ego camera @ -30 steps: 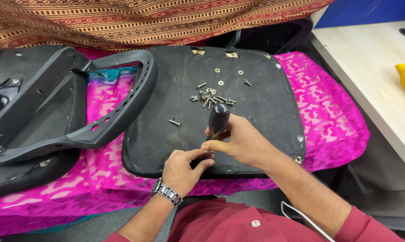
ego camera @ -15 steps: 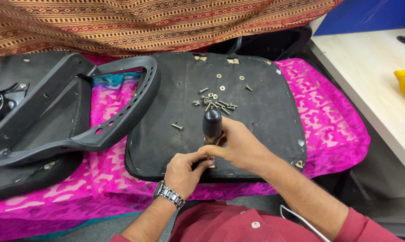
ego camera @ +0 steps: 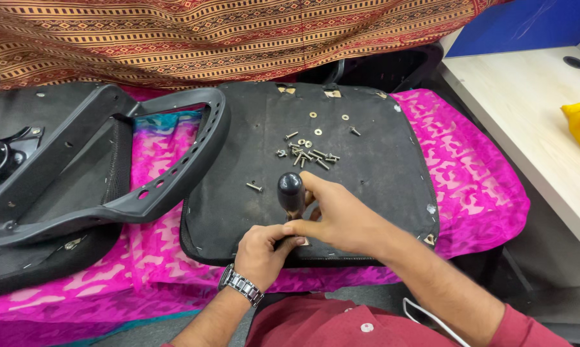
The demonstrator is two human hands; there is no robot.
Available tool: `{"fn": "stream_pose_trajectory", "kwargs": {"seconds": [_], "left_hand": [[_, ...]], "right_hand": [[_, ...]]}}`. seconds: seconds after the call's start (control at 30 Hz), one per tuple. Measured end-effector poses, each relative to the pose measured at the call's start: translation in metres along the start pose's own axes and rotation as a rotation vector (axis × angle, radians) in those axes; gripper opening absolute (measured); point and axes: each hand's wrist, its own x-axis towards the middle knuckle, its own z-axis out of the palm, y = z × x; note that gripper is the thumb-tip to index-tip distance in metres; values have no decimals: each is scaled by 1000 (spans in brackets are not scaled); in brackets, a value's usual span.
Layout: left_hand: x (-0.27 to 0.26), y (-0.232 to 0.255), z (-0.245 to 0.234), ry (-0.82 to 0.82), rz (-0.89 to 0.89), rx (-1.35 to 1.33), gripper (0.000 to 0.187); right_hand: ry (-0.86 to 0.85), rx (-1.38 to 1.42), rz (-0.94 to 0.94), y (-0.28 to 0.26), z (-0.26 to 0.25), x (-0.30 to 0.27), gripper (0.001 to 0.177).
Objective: The person uses a screwdriver to fasten screws into the underside of an office chair seat. They pick up screws and washers from a pile on the seat and tighten them one at a time. The chair base and other parts are visible nearby.
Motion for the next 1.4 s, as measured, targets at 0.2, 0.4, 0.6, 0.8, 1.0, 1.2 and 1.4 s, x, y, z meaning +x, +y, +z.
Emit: {"fn": "stream_pose_trajectory", "kwargs": {"seconds": [0.2, 0.4, 0.6, 0.8, 1.0, 1.2, 1.4], "left_hand": [[-1, 3, -3, -56, -31, 34, 13], [0, 4, 1, 3, 13, 143, 11], [-1, 0, 5, -8, 77, 19, 12], [-2, 0, 8, 87, 163, 48, 13], [-3, 2, 7, 58, 167, 73, 11], [0, 1, 12, 16, 27, 263, 17], [-2, 2, 9, 90, 143, 149, 14]], "right_hand": [[-32, 11, -158, 3, -2, -1, 26], [12, 47, -9, 8, -2, -6, 37], [-11, 206, 29, 15, -3, -7, 20], [7, 80, 40, 18, -10, -6, 20], [0, 200, 26, 19, -12, -6, 25], [42, 81, -68, 18, -4, -3, 32], [-65, 243, 48, 14, -6, -2, 21]]}}
